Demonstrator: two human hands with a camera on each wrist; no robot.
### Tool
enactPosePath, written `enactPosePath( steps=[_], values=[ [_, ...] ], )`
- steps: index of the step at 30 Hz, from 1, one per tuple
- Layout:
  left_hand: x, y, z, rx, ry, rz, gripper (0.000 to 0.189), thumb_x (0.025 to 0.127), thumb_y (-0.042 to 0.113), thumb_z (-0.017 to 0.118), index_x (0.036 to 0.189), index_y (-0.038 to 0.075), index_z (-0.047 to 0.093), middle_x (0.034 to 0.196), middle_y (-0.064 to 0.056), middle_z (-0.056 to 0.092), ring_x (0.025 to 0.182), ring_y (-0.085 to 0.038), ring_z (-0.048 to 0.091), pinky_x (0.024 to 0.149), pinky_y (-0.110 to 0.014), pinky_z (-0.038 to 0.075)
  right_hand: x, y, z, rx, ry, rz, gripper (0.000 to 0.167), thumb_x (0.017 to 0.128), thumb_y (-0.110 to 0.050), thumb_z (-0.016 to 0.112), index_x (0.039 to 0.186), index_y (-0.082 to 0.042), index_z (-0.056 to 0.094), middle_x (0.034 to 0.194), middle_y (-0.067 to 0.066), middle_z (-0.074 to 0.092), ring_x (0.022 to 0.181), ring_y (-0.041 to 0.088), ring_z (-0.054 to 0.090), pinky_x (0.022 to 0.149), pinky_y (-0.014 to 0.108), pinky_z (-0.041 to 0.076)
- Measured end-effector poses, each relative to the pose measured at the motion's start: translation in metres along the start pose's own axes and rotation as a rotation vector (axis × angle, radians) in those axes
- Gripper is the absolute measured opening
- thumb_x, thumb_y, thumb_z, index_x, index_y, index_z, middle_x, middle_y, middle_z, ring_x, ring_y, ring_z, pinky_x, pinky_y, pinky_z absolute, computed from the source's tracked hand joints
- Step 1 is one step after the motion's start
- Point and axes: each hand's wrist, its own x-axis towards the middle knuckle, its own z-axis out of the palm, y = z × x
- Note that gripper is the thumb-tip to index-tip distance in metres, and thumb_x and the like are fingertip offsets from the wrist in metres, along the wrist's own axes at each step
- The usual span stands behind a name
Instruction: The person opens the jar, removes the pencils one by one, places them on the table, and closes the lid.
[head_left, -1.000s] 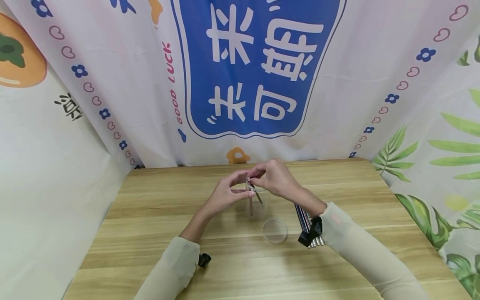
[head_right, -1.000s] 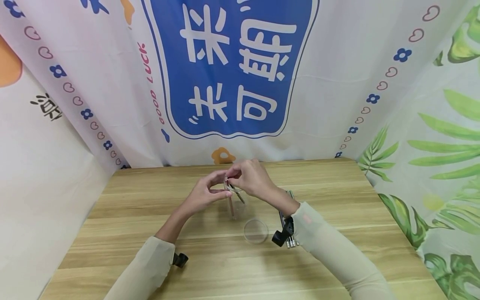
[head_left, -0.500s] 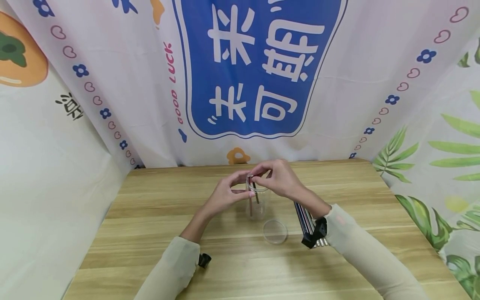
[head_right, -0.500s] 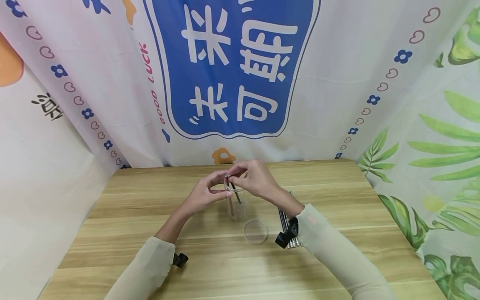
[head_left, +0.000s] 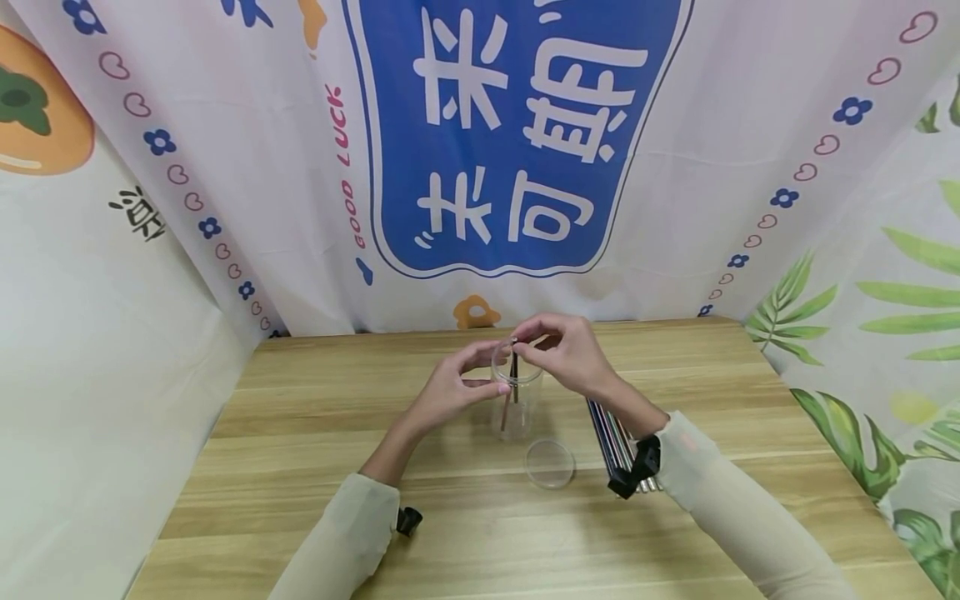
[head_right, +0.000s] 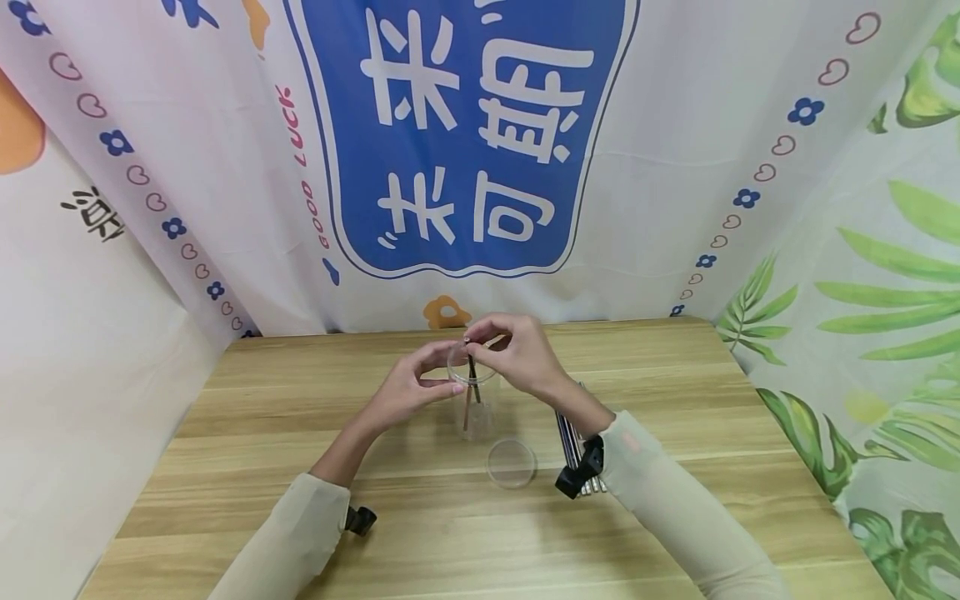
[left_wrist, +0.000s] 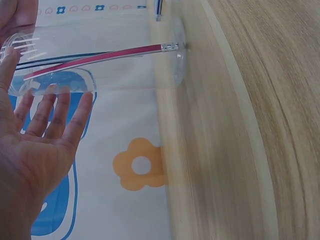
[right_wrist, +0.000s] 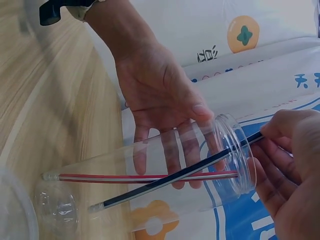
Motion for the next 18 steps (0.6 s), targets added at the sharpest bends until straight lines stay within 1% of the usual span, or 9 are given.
enactPosePath(
  steps=[4, 6, 9, 11, 13, 16, 18],
  values=[
    [0.000, 0.000, 0.000, 0.003, 0.001, 0.010, 0.061, 0.092, 0.018, 0.086, 0.147, 0.018, 0.060, 0.143, -0.018, 0.065, 0.134, -0.035, 0.061, 0.105, -0.041, 0.060, -0.002, 0.001, -0.002, 0.062, 0.039, 0.011, 0.011, 0.092, 0.003, 0.078, 0.103, 0.001, 0.077, 0.097, 0.013, 0.078, 0.083, 0.016, 0.072, 0.071, 0.023, 0.064],
    [0.001, 0.000, 0.001, 0.003, 0.002, 0.013, 0.060, 0.092, 0.017, 0.086, 0.146, 0.018, 0.060, 0.143, -0.018, 0.065, 0.133, -0.033, 0.062, 0.104, -0.040, 0.061, -0.002, 0.002, -0.004, 0.100, 0.064, 0.012, 0.011, 0.092, 0.004, 0.077, 0.104, 0.003, 0.076, 0.097, 0.015, 0.077, 0.082, 0.014, 0.072, 0.071, 0.021, 0.063],
    [0.002, -0.001, 0.001, -0.012, 0.000, 0.017, 0.060, 0.092, 0.014, 0.086, 0.146, 0.016, 0.060, 0.143, -0.022, 0.065, 0.134, -0.039, 0.061, 0.103, -0.039, 0.061, -0.003, 0.003, -0.006, 0.151, 0.110, 0.014, 0.012, 0.092, 0.004, 0.077, 0.104, 0.006, 0.075, 0.098, 0.019, 0.076, 0.080, 0.012, 0.070, 0.071, 0.019, 0.062],
    [0.002, 0.000, 0.002, -0.021, 0.000, 0.019, 0.060, 0.092, 0.013, 0.086, 0.146, 0.014, 0.060, 0.142, -0.020, 0.065, 0.134, -0.043, 0.060, 0.103, -0.039, 0.061, -0.003, 0.005, -0.008, 0.179, 0.144, 0.013, 0.012, 0.092, 0.004, 0.077, 0.104, 0.007, 0.075, 0.097, 0.019, 0.075, 0.080, 0.011, 0.070, 0.070, 0.018, 0.061],
    [0.002, 0.000, 0.002, -0.027, 0.000, 0.019, 0.062, 0.091, 0.012, 0.086, 0.147, 0.012, 0.059, 0.142, -0.019, 0.066, 0.134, -0.045, 0.059, 0.103, -0.039, 0.061, -0.002, 0.006, -0.009, 0.211, 0.179, 0.018, 0.014, 0.092, 0.003, 0.078, 0.104, 0.008, 0.074, 0.096, 0.016, 0.076, 0.081, 0.011, 0.070, 0.072, 0.019, 0.062],
    [0.001, 0.000, 0.002, -0.020, 0.004, 0.012, 0.063, 0.091, 0.012, 0.086, 0.148, 0.012, 0.059, 0.141, -0.015, 0.067, 0.134, -0.042, 0.060, 0.102, -0.038, 0.062, -0.002, 0.006, -0.011, 0.270, 0.229, 0.025, 0.017, 0.092, 0.005, 0.078, 0.105, 0.012, 0.071, 0.092, 0.006, 0.078, 0.081, 0.011, 0.072, 0.075, 0.022, 0.064],
    [0.001, 0.000, 0.001, -0.017, 0.004, 0.010, 0.063, 0.091, 0.012, 0.086, 0.148, 0.013, 0.059, 0.142, -0.015, 0.066, 0.133, -0.040, 0.061, 0.102, -0.039, 0.062, -0.001, 0.006, -0.013, 0.340, 0.264, 0.026, 0.019, 0.091, 0.008, 0.076, 0.107, 0.015, 0.069, 0.092, 0.001, 0.078, 0.082, 0.012, 0.073, 0.078, 0.026, 0.067]
  ],
)
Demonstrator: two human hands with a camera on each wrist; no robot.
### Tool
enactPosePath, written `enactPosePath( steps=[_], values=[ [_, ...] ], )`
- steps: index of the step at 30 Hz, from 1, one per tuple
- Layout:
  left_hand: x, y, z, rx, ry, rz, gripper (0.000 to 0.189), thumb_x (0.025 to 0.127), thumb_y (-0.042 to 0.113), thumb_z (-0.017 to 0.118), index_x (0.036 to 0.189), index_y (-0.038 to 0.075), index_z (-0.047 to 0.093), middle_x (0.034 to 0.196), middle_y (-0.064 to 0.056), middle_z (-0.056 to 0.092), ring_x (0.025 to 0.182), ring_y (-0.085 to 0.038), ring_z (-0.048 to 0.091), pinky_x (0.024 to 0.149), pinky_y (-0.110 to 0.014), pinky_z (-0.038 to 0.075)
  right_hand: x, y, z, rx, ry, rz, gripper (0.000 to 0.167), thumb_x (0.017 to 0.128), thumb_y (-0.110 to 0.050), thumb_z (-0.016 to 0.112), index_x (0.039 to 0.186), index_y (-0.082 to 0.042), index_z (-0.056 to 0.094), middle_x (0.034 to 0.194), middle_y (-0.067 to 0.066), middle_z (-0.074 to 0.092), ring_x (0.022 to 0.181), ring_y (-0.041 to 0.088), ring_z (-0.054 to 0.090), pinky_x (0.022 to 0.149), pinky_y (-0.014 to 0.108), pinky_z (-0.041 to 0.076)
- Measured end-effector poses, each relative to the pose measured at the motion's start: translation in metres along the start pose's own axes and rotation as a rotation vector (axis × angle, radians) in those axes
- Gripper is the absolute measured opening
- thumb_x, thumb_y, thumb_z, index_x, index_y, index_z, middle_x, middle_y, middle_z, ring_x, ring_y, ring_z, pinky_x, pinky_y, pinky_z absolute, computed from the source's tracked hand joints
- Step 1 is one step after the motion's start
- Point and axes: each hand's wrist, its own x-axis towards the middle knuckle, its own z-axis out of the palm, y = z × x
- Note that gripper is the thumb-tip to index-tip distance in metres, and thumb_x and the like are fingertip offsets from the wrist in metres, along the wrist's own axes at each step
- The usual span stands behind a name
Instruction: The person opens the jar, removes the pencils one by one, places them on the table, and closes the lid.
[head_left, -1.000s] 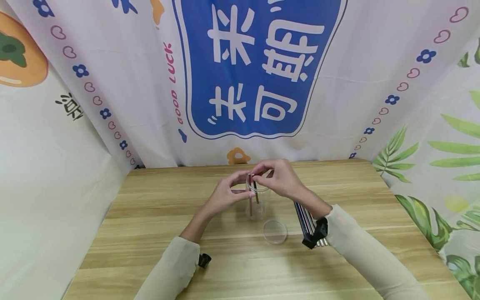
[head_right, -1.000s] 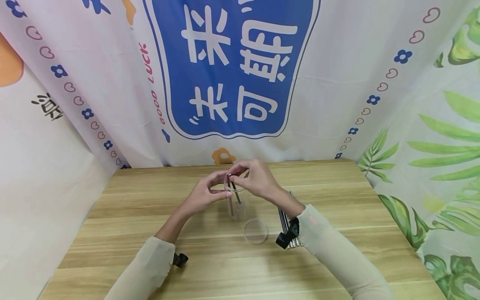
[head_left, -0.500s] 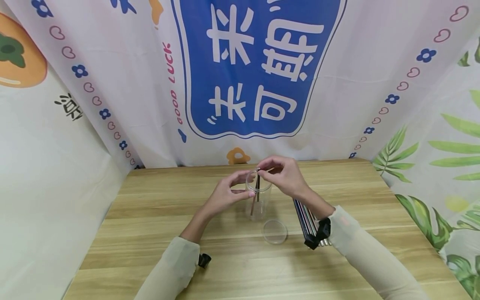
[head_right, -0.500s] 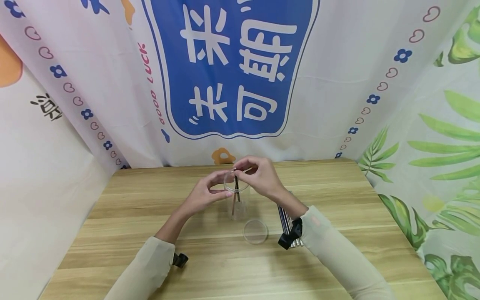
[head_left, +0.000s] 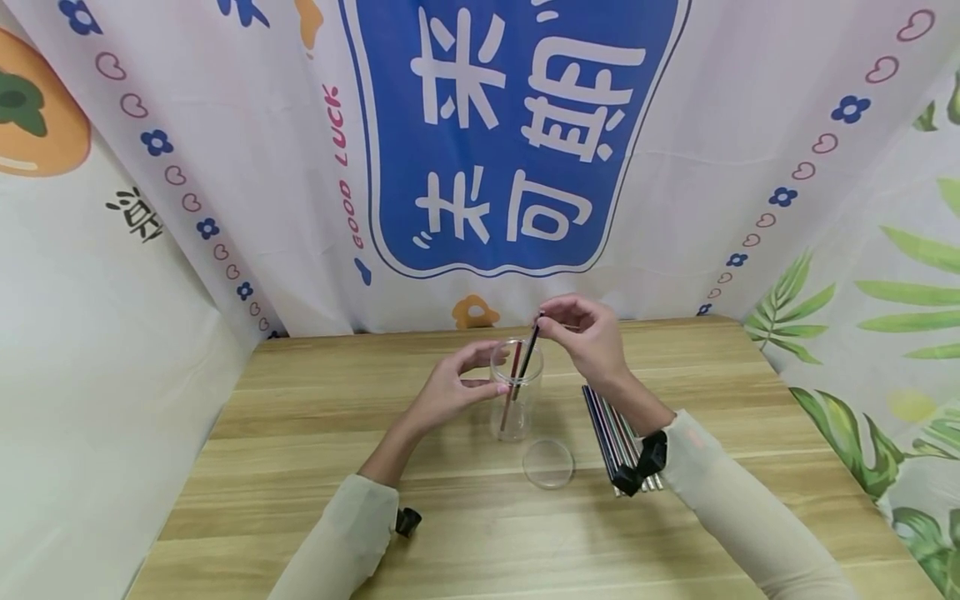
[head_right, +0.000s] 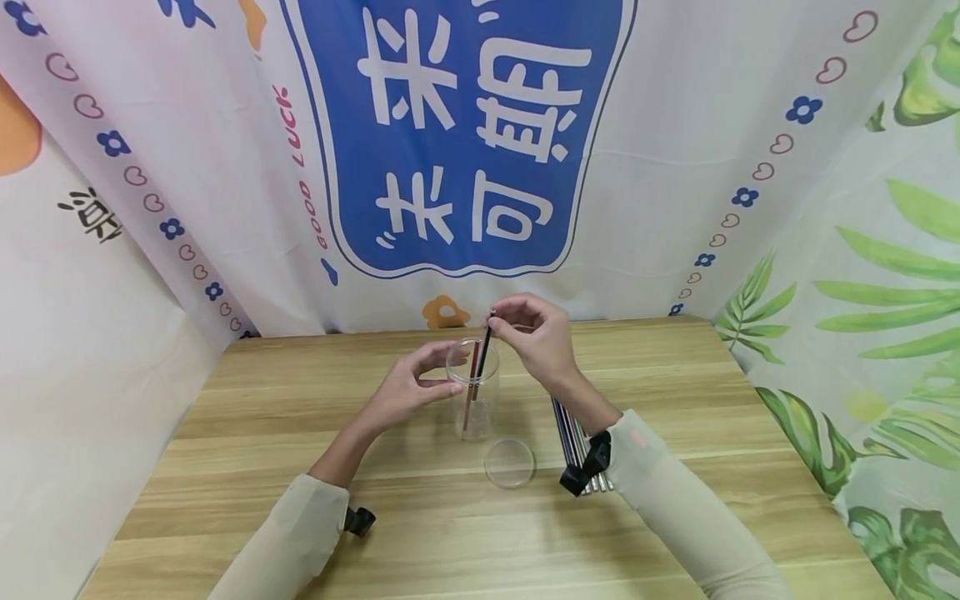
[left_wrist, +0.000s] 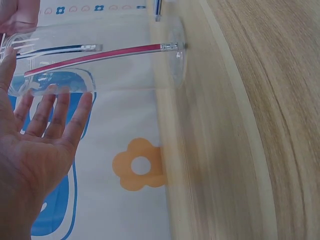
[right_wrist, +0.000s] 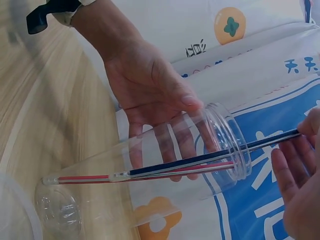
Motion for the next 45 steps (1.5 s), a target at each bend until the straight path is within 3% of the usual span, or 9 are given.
enactPosePath(
  steps=[5, 12, 19, 24, 32, 40, 45],
  values=[
    [0.001, -0.001, 0.000, 0.016, -0.001, 0.001, 0.063, 0.092, 0.015, 0.086, 0.148, 0.011, 0.058, 0.143, -0.016, 0.066, 0.134, -0.043, 0.060, 0.103, -0.041, 0.061, 0.003, -0.001, -0.002, 0.166, 0.090, -0.012, 0.017, 0.091, 0.016, 0.071, 0.107, 0.010, 0.069, 0.093, 0.004, 0.078, 0.082, 0.015, 0.076, 0.077, 0.033, 0.068],
    [0.000, -0.001, -0.001, 0.029, -0.010, 0.004, 0.065, 0.093, 0.017, 0.085, 0.150, 0.007, 0.056, 0.144, -0.020, 0.064, 0.135, -0.046, 0.058, 0.104, -0.043, 0.060, 0.006, -0.001, -0.006, 0.209, 0.200, -0.018, 0.017, 0.094, 0.013, 0.071, 0.106, 0.001, 0.072, 0.099, 0.013, 0.078, 0.088, 0.021, 0.078, 0.078, 0.042, 0.068],
    [-0.001, 0.000, -0.001, 0.014, -0.006, 0.011, 0.063, 0.091, 0.015, 0.086, 0.148, 0.016, 0.059, 0.144, -0.018, 0.065, 0.135, -0.043, 0.059, 0.103, -0.039, 0.061, 0.010, -0.003, -0.011, 0.314, 0.291, 0.011, 0.016, 0.094, 0.012, 0.072, 0.103, -0.001, 0.073, 0.097, 0.013, 0.078, 0.088, 0.022, 0.078, 0.076, 0.040, 0.069],
    [-0.001, 0.000, -0.001, 0.013, -0.004, 0.015, 0.063, 0.091, 0.014, 0.086, 0.148, 0.014, 0.059, 0.144, -0.022, 0.064, 0.134, -0.043, 0.059, 0.103, -0.040, 0.061, 0.014, -0.007, -0.015, 0.430, 0.348, 0.034, 0.013, 0.093, 0.014, 0.072, 0.102, 0.004, 0.072, 0.092, 0.015, 0.077, 0.085, 0.025, 0.079, 0.074, 0.038, 0.069],
    [-0.001, 0.000, -0.001, 0.037, 0.007, -0.002, 0.062, 0.091, 0.016, 0.087, 0.147, 0.016, 0.060, 0.143, -0.016, 0.066, 0.132, -0.029, 0.063, 0.102, -0.038, 0.062, 0.019, -0.014, -0.024, 0.531, 0.427, 0.121, 0.012, 0.095, 0.013, 0.070, 0.099, 0.002, 0.070, 0.090, 0.012, 0.076, 0.081, 0.022, 0.077, 0.071, 0.035, 0.069],
    [-0.001, 0.001, -0.001, 0.029, 0.018, -0.017, 0.064, 0.089, 0.013, 0.088, 0.146, 0.014, 0.061, 0.139, -0.009, 0.069, 0.132, -0.029, 0.063, 0.100, -0.034, 0.062, 0.022, -0.015, -0.037, 0.648, 0.495, 0.202, 0.011, 0.097, 0.012, 0.068, 0.098, 0.001, 0.068, 0.089, 0.014, 0.075, 0.081, 0.025, 0.076, 0.072, 0.032, 0.069],
    [-0.001, 0.002, -0.002, 0.027, 0.009, -0.019, 0.065, 0.089, 0.013, 0.088, 0.148, 0.012, 0.059, 0.140, -0.012, 0.068, 0.133, -0.031, 0.063, 0.101, -0.035, 0.062, 0.024, -0.017, -0.048, 0.692, 0.532, 0.267, 0.010, 0.096, 0.008, 0.071, 0.101, 0.001, 0.065, 0.094, 0.016, 0.073, 0.082, 0.024, 0.076, 0.075, 0.031, 0.069]
  ],
)
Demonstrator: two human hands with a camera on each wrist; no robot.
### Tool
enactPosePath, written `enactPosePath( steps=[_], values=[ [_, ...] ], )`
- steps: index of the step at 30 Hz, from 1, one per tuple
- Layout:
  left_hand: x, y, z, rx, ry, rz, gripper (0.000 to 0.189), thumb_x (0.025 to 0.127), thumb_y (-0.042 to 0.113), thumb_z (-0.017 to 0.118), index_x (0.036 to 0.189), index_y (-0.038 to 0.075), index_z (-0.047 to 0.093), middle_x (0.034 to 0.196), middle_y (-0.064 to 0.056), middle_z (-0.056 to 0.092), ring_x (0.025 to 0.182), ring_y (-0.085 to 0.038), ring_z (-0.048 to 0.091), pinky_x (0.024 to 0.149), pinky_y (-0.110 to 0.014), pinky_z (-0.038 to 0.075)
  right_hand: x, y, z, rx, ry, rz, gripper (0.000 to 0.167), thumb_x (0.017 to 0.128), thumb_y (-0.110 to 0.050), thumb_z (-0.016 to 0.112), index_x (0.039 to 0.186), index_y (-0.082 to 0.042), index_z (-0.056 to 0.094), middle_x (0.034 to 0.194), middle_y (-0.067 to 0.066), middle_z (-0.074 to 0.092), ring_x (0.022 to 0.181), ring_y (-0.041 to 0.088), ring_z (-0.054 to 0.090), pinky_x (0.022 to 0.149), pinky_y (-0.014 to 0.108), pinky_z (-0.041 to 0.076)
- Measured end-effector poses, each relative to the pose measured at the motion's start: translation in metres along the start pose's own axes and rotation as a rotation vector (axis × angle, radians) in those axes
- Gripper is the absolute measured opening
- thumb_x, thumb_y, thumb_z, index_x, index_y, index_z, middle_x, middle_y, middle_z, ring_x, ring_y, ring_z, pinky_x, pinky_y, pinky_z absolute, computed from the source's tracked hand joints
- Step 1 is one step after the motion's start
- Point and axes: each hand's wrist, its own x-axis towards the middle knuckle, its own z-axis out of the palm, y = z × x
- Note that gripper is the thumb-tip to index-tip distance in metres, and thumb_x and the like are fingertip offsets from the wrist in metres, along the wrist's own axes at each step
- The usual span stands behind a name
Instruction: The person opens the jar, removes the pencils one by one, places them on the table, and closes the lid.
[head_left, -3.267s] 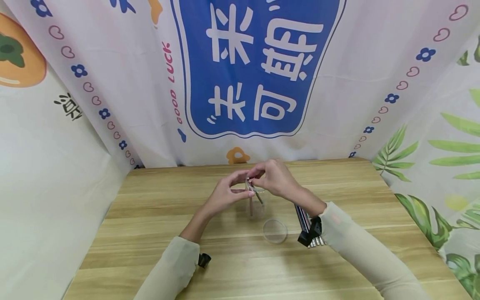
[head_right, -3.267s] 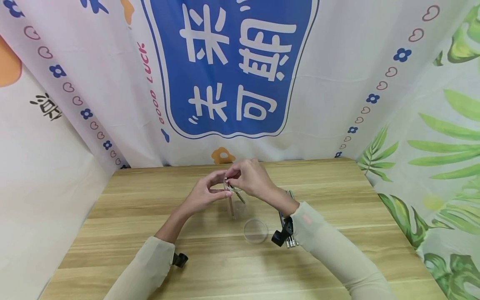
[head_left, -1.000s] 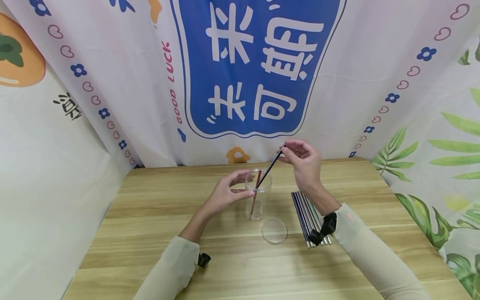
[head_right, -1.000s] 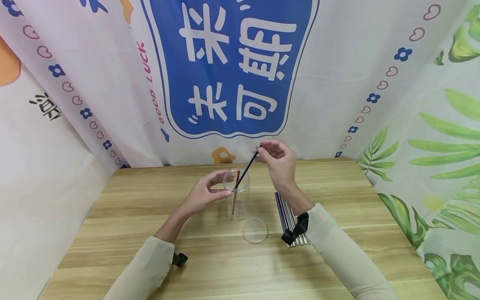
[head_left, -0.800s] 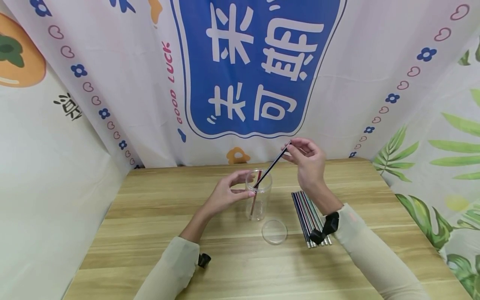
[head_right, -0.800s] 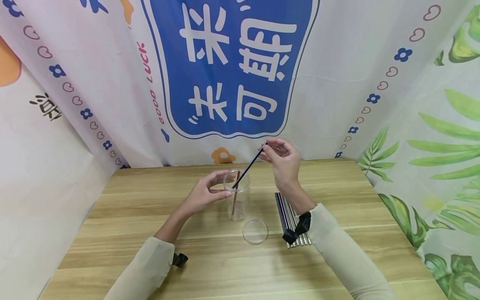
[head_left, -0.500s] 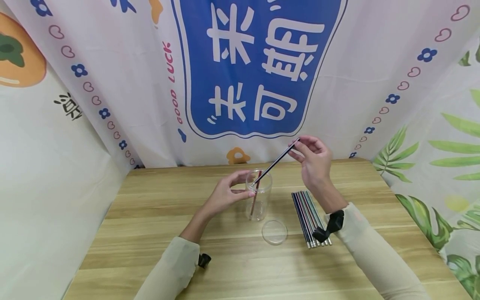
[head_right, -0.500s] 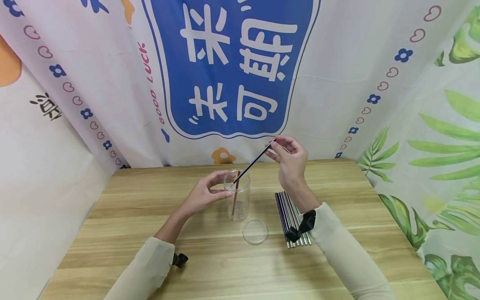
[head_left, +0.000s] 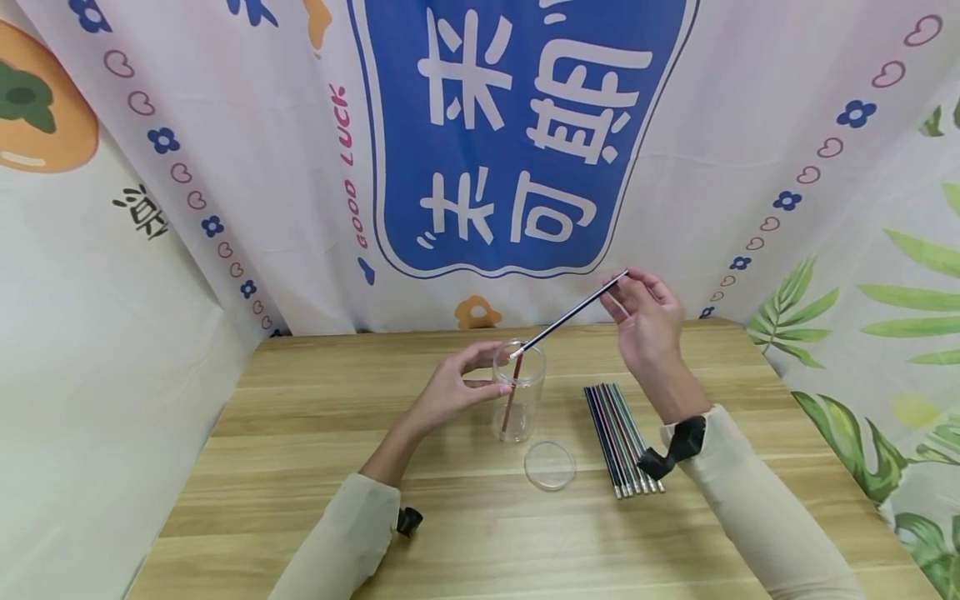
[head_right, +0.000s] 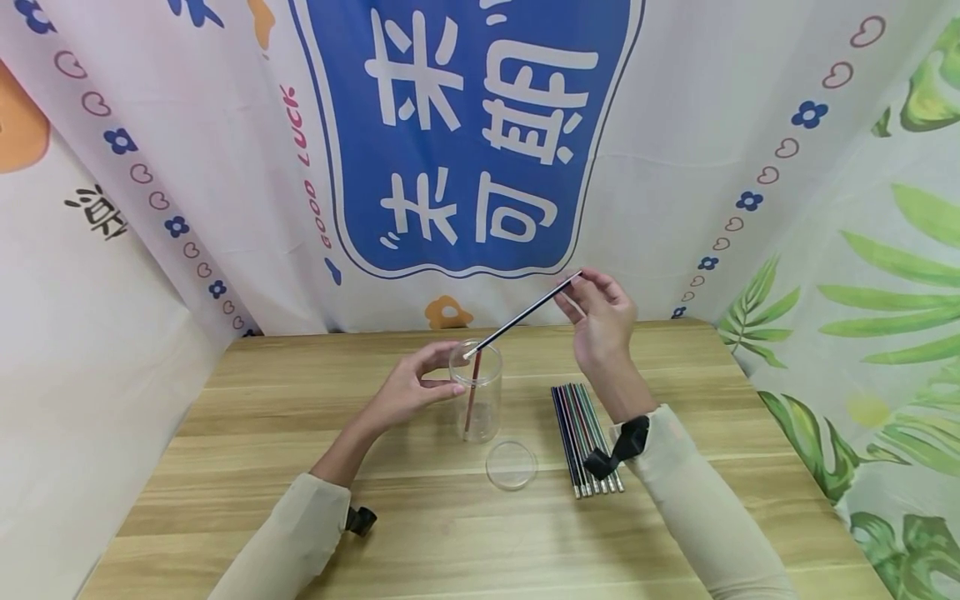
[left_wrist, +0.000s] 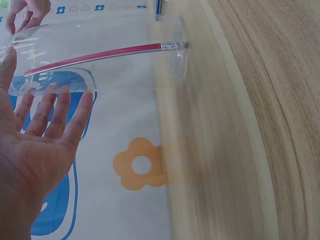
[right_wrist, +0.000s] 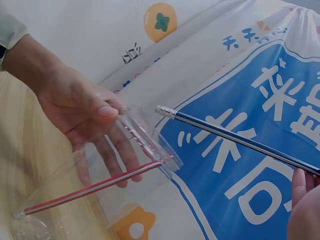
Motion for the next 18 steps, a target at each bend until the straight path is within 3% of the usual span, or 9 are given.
enactPosePath(
  steps=[9, 18],
  values=[
    [0.000, -0.001, 0.000, -0.001, -0.012, 0.007, 0.063, 0.091, 0.016, 0.087, 0.148, 0.013, 0.059, 0.143, -0.017, 0.066, 0.134, -0.032, 0.062, 0.102, -0.036, 0.061, 0.004, -0.016, -0.007, 0.057, 0.040, 0.074, 0.015, 0.094, 0.009, 0.074, 0.102, -0.001, 0.066, 0.094, 0.015, 0.074, 0.082, 0.025, 0.074, 0.073, 0.030, 0.068],
    [0.000, -0.001, 0.000, -0.010, -0.009, 0.019, 0.064, 0.091, 0.014, 0.087, 0.148, 0.011, 0.059, 0.143, -0.021, 0.065, 0.135, -0.038, 0.060, 0.102, -0.036, 0.062, 0.009, -0.028, -0.018, 0.034, 0.040, 0.108, 0.018, 0.093, 0.009, 0.076, 0.107, 0.000, 0.068, 0.098, 0.013, 0.074, 0.086, 0.024, 0.074, 0.079, 0.032, 0.068]
  ],
)
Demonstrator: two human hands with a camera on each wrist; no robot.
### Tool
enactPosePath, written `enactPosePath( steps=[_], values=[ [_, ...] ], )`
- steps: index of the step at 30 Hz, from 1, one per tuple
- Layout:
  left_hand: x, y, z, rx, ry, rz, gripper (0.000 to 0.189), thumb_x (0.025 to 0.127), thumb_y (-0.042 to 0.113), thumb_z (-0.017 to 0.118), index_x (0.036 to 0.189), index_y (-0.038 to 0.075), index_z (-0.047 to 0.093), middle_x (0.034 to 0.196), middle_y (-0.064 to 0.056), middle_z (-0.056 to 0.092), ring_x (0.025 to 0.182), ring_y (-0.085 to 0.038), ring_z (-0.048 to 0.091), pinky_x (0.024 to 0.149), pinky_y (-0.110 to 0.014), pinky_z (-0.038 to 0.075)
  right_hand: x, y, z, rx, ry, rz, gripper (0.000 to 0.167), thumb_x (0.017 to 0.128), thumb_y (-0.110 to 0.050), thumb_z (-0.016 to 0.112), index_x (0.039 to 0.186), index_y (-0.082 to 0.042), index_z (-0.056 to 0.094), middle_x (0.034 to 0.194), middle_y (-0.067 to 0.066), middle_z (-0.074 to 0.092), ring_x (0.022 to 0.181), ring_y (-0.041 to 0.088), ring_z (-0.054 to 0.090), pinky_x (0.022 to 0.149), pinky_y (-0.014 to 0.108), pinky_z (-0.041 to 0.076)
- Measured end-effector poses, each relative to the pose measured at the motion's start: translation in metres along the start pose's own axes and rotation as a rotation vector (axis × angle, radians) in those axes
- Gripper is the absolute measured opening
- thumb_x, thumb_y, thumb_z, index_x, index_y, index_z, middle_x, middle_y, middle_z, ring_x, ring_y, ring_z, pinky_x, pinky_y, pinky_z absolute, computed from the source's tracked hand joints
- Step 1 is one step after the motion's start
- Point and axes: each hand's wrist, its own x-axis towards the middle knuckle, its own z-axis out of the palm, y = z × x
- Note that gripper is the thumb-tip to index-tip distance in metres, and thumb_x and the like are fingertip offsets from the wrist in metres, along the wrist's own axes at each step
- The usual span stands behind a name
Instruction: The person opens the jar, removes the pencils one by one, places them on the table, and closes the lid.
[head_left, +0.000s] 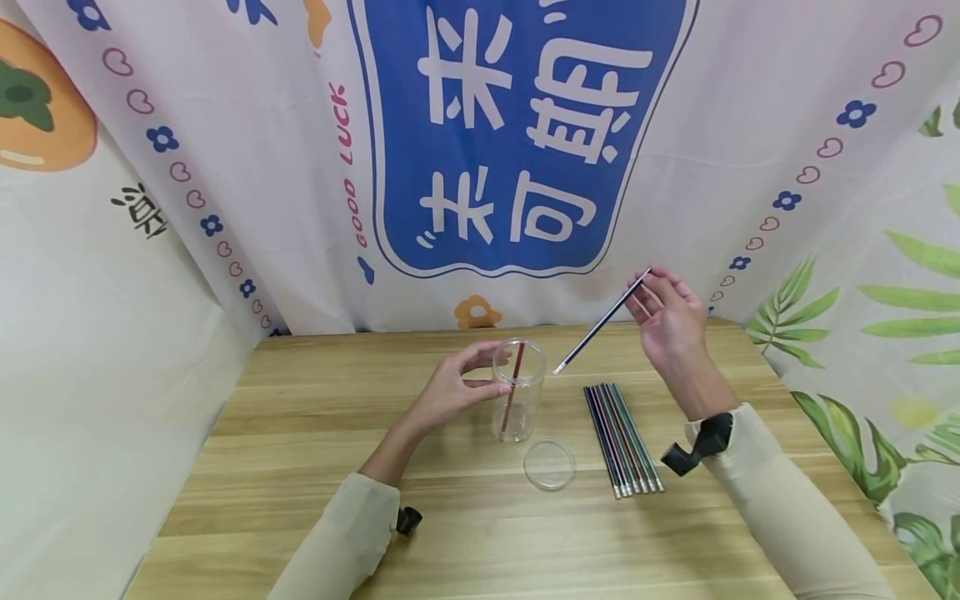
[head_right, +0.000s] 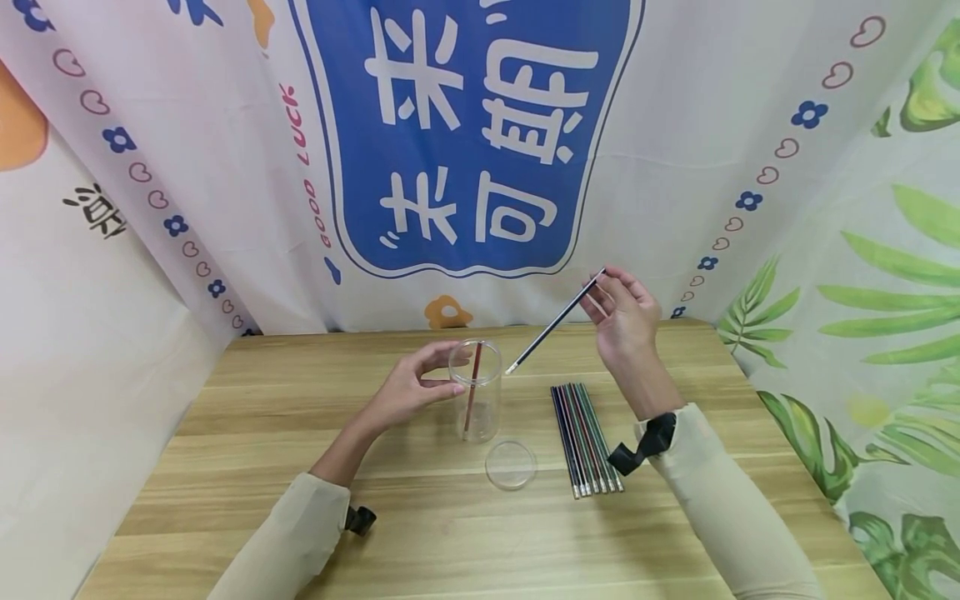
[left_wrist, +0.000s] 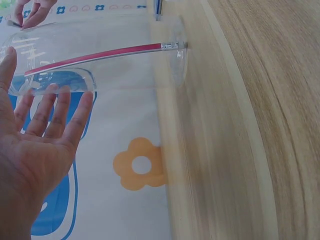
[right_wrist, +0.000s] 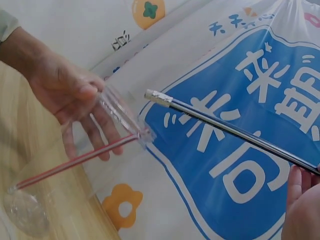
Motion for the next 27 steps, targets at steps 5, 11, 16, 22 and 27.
enactPosePath(
  steps=[5, 11, 16, 22, 27],
  values=[
    [-0.001, 0.000, 0.000, 0.002, 0.001, -0.001, 0.063, 0.091, 0.014, 0.086, 0.147, 0.012, 0.059, 0.142, -0.020, 0.065, 0.135, -0.039, 0.060, 0.102, -0.037, 0.061, 0.001, -0.002, -0.008, -0.040, -0.013, 0.022, 0.018, 0.092, 0.009, 0.077, 0.105, -0.001, 0.069, 0.098, 0.012, 0.076, 0.086, 0.025, 0.075, 0.077, 0.032, 0.068],
    [0.000, 0.000, 0.000, 0.007, 0.004, -0.004, 0.063, 0.091, 0.014, 0.087, 0.148, 0.012, 0.059, 0.142, -0.016, 0.066, 0.134, -0.035, 0.061, 0.101, -0.036, 0.062, 0.002, -0.004, -0.018, -0.129, -0.045, 0.041, 0.016, 0.092, 0.008, 0.077, 0.103, -0.002, 0.072, 0.097, 0.012, 0.077, 0.085, 0.023, 0.077, 0.073, 0.030, 0.068],
    [0.001, 0.000, 0.000, -0.001, 0.000, -0.002, 0.065, 0.090, 0.013, 0.087, 0.149, 0.009, 0.058, 0.143, -0.020, 0.065, 0.134, -0.035, 0.061, 0.101, -0.037, 0.062, 0.004, -0.004, -0.027, -0.222, -0.087, 0.065, 0.012, 0.093, 0.007, 0.076, 0.101, -0.003, 0.074, 0.097, 0.012, 0.078, 0.085, 0.021, 0.077, 0.074, 0.029, 0.067],
    [0.001, -0.001, -0.001, 0.005, -0.006, -0.009, 0.066, 0.090, 0.014, 0.087, 0.149, 0.009, 0.057, 0.144, -0.022, 0.064, 0.135, -0.035, 0.061, 0.102, -0.036, 0.062, 0.006, -0.002, -0.045, -0.409, -0.119, 0.117, 0.009, 0.097, 0.000, 0.075, 0.103, -0.006, 0.077, 0.097, 0.006, 0.078, 0.086, 0.017, 0.075, 0.080, 0.029, 0.067],
    [0.000, -0.002, -0.001, 0.004, -0.010, -0.007, 0.066, 0.091, 0.015, 0.087, 0.150, 0.008, 0.057, 0.143, -0.020, 0.065, 0.136, -0.040, 0.059, 0.102, -0.037, 0.062, 0.009, -0.001, -0.064, -0.568, -0.140, 0.152, 0.010, 0.099, -0.002, 0.074, 0.104, -0.009, 0.078, 0.095, 0.003, 0.080, 0.086, 0.014, 0.076, 0.078, 0.027, 0.067]
  ],
)
